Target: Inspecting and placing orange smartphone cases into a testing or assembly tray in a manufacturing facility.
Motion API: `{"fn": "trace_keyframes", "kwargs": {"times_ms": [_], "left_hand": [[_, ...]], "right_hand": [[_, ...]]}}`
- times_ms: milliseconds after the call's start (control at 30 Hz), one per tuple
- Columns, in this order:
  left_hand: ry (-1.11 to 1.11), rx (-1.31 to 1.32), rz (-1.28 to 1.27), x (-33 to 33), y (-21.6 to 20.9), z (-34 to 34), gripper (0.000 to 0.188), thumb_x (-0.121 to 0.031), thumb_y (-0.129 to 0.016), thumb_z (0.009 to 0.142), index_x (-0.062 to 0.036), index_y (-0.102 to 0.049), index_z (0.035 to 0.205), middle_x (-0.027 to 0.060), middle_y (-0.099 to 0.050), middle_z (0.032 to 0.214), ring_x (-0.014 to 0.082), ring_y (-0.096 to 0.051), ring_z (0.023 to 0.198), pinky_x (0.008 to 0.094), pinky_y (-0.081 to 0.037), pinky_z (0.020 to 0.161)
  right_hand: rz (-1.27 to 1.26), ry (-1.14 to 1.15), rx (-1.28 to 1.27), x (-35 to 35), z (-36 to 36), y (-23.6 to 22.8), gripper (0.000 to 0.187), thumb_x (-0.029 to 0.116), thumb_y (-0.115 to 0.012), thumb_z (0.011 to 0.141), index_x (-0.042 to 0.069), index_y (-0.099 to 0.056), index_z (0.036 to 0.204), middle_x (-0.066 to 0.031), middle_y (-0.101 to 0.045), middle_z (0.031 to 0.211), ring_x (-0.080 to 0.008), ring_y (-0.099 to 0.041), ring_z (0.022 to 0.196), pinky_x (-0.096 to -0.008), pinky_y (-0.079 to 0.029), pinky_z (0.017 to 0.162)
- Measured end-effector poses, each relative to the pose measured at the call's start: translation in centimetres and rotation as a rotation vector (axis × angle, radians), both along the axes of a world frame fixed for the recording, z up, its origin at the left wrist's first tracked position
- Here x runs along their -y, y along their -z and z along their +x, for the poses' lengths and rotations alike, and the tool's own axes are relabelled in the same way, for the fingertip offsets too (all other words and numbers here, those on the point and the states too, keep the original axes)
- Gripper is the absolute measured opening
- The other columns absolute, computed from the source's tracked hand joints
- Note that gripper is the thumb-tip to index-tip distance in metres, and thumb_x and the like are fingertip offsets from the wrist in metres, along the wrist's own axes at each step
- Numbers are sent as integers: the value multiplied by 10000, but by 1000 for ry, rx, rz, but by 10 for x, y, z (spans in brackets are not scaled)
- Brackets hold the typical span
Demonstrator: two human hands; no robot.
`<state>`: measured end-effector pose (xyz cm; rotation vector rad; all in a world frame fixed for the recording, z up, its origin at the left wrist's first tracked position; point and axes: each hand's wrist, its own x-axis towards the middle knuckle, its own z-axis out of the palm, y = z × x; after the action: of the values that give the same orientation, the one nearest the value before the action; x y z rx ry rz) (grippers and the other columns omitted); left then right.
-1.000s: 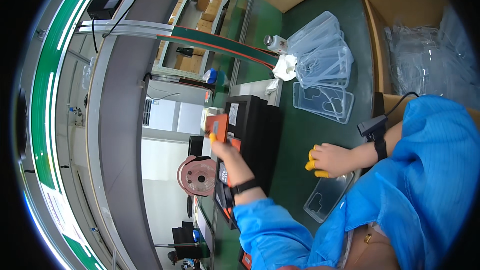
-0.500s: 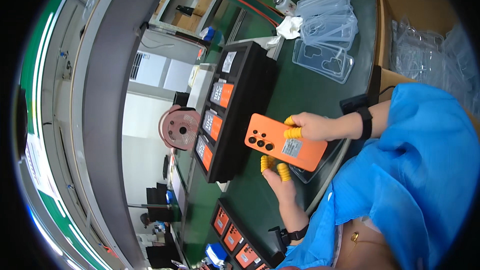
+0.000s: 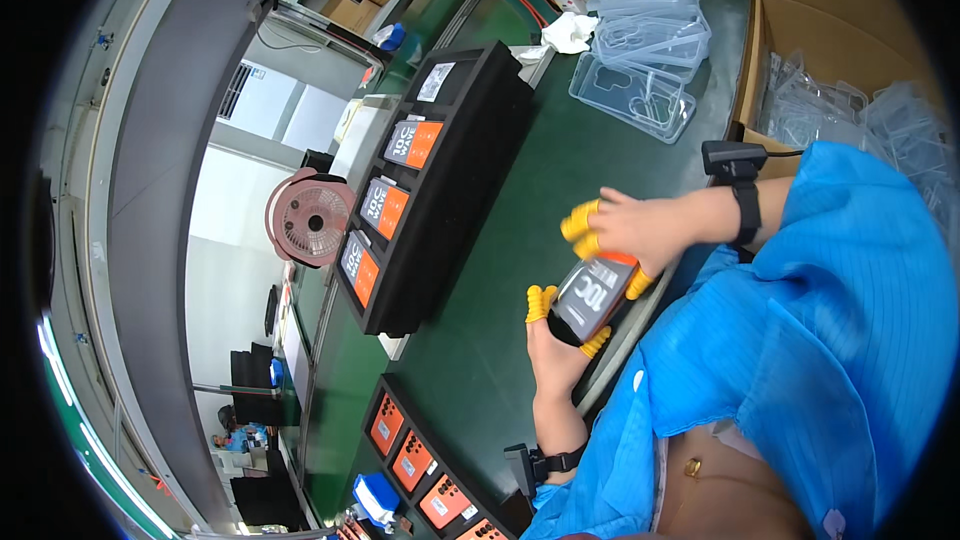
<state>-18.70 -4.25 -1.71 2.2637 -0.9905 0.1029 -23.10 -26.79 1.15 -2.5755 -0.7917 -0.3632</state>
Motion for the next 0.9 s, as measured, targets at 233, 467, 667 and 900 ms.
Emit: {"fn": "trace_keyframes", "kwargs": {"times_ms": [233, 467, 667, 900], "left_hand": [[36, -204, -423, -5, -4, -18, 955, -282, -794, 477, 16, -261, 1211, 134, -402, 1170, 241, -402, 1079, 332, -311, 908], [133, -622, -607, -3, 11, -38, 715, -304, -671, 679, 14, -293, 1196, 67, -432, 1103, 140, -421, 976, 277, -317, 849], [-204, -445, -577, -2, -15, -29, 206, -102, -548, 790, 6, -460, 942, 37, -549, 869, 70, -492, 771, 195, -381, 714], [-366, -336, -384, 2, -12, -22, 194, -57, -533, 789, 12, -469, 958, 36, -557, 867, 73, -491, 771, 197, -382, 699]], "right_hand": [[2, -9, -273, 4, 5, 10, 906, 445, -714, 503, -23, -328, 1176, -184, -437, 1071, -303, -364, 1055, -429, -192, 919], [83, 272, 77, -7, -28, 6, 859, 459, -693, 513, -34, -373, 1139, -173, -458, 1038, -296, -400, 1002, -464, -144, 953], [196, 163, 212, -23, 0, -10, 814, 458, -692, 522, 0, -397, 1127, -166, -479, 1017, -297, -436, 982, -424, -249, 918], [59, 240, -236, -15, 20, -17, 615, 479, -677, 531, 25, -560, 929, -136, -591, 770, -278, -573, 710, -346, -451, 645]]}}
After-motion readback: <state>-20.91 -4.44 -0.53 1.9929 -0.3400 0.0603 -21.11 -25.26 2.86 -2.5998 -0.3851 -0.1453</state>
